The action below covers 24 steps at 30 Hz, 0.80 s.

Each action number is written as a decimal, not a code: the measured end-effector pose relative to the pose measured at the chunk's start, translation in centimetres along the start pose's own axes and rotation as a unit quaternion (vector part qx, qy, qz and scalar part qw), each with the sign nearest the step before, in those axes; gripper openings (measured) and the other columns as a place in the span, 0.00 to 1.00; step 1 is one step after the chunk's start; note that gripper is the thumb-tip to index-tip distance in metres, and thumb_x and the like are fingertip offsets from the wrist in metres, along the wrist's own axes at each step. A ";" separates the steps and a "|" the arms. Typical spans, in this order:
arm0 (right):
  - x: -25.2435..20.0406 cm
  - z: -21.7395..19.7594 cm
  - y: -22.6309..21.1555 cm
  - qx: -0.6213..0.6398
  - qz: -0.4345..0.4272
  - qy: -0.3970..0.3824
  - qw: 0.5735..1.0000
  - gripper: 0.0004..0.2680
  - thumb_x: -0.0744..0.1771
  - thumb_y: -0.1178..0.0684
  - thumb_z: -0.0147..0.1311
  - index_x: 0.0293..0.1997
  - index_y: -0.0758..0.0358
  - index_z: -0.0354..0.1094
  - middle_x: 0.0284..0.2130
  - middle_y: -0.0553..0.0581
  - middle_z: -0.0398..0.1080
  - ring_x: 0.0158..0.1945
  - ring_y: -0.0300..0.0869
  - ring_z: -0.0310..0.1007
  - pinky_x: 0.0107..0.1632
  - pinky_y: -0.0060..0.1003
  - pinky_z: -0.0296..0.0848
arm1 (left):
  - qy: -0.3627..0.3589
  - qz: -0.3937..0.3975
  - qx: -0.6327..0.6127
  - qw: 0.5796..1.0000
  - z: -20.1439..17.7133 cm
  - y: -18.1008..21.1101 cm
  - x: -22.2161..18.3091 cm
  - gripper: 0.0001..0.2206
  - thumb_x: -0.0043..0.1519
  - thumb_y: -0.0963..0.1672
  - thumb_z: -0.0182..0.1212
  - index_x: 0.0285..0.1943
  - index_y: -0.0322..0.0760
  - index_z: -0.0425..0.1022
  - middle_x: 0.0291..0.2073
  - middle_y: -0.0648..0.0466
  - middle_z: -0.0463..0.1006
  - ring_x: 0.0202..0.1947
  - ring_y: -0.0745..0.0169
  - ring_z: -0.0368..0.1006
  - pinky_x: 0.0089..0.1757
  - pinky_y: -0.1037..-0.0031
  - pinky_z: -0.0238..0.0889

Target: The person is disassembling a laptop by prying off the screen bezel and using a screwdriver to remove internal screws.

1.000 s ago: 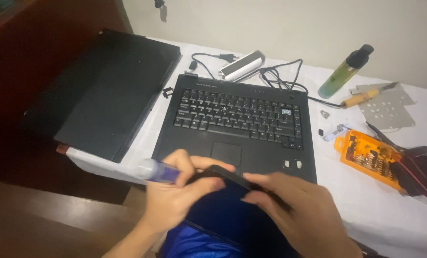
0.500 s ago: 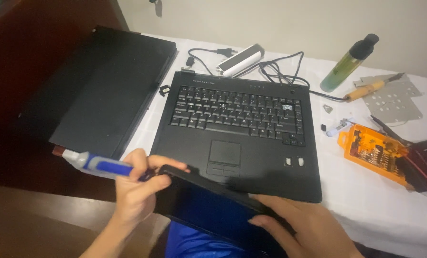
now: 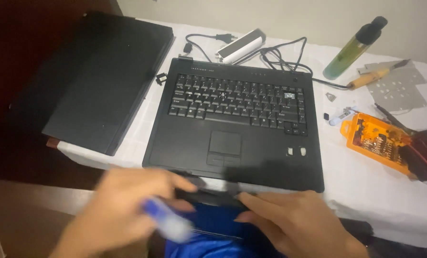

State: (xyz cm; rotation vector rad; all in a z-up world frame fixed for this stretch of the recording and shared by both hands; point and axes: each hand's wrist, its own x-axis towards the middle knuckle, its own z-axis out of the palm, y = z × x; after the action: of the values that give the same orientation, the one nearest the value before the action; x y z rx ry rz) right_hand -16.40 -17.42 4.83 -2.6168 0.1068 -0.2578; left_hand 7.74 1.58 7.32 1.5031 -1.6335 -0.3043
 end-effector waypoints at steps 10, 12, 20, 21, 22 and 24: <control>0.5 1.4 0.2 -0.041 0.130 -0.052 0.989 0.14 0.66 0.34 0.55 0.50 0.43 0.78 0.44 0.41 0.84 0.44 0.44 0.83 0.40 0.43 0.77 | -0.082 -0.282 -0.001 0.956 3.2 -0.9 0.5 0.04 0.48 0.44 0.75 0.30 0.54 0.87 0.25 0.69 0.90 0.24 0.70 0.83 0.30 0.76 0.70; 1.5 0.8 -0.6 -0.022 0.133 -0.086 0.987 0.14 0.67 0.36 0.52 0.54 0.43 0.76 0.46 0.42 0.82 0.43 0.47 0.82 0.37 0.46 0.78 | -0.089 -0.346 -0.023 0.934 3.1 -0.5 0.9 0.07 0.47 0.46 0.80 0.28 0.49 0.85 0.23 0.66 0.89 0.23 0.70 0.78 0.29 0.77 0.69; 2.5 0.9 -1.5 -0.007 0.189 -0.151 0.970 0.15 0.67 0.35 0.51 0.55 0.40 0.78 0.48 0.40 0.82 0.48 0.43 0.82 0.42 0.43 0.78 | -0.184 -0.411 0.064 0.891 2.2 0.1 1.0 0.20 0.55 0.52 0.82 0.23 0.46 0.72 0.17 0.64 0.78 0.20 0.69 0.66 0.29 0.75 0.58; 2.6 0.6 -1.8 0.013 0.196 -0.141 0.970 0.11 0.66 0.37 0.54 0.49 0.38 0.79 0.41 0.37 0.84 0.41 0.41 0.83 0.36 0.40 0.76 | -0.172 -0.310 0.073 0.932 2.5 -0.3 0.6 0.10 0.55 0.50 0.75 0.31 0.51 0.77 0.22 0.66 0.83 0.22 0.66 0.75 0.28 0.73 0.65; 2.8 0.3 -2.0 0.033 0.202 -0.131 0.970 0.08 0.65 0.38 0.56 0.42 0.36 0.81 0.34 0.35 0.86 0.34 0.39 0.84 0.30 0.38 0.74 | -0.155 -0.206 0.081 0.963 2.8 -0.6 0.2 0.05 0.55 0.47 0.69 0.38 0.55 0.82 0.28 0.68 0.89 0.25 0.63 0.84 0.28 0.70 0.71; 2.5 0.5 -1.8 0.026 0.182 -0.125 0.975 0.04 0.64 0.44 0.55 0.36 0.38 0.76 0.28 0.37 0.83 0.30 0.41 0.82 0.29 0.38 0.72 | -0.156 -0.193 0.081 0.966 4.0 -0.6 0.3 0.02 0.57 0.46 0.66 0.37 0.52 0.80 0.30 0.66 0.88 0.26 0.61 0.83 0.29 0.69 0.71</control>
State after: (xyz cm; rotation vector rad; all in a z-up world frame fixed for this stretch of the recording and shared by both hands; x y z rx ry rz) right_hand -13.76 -15.89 5.70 -2.4939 0.4788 0.1935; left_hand 5.32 -0.31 4.64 1.9794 -1.6232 -0.6629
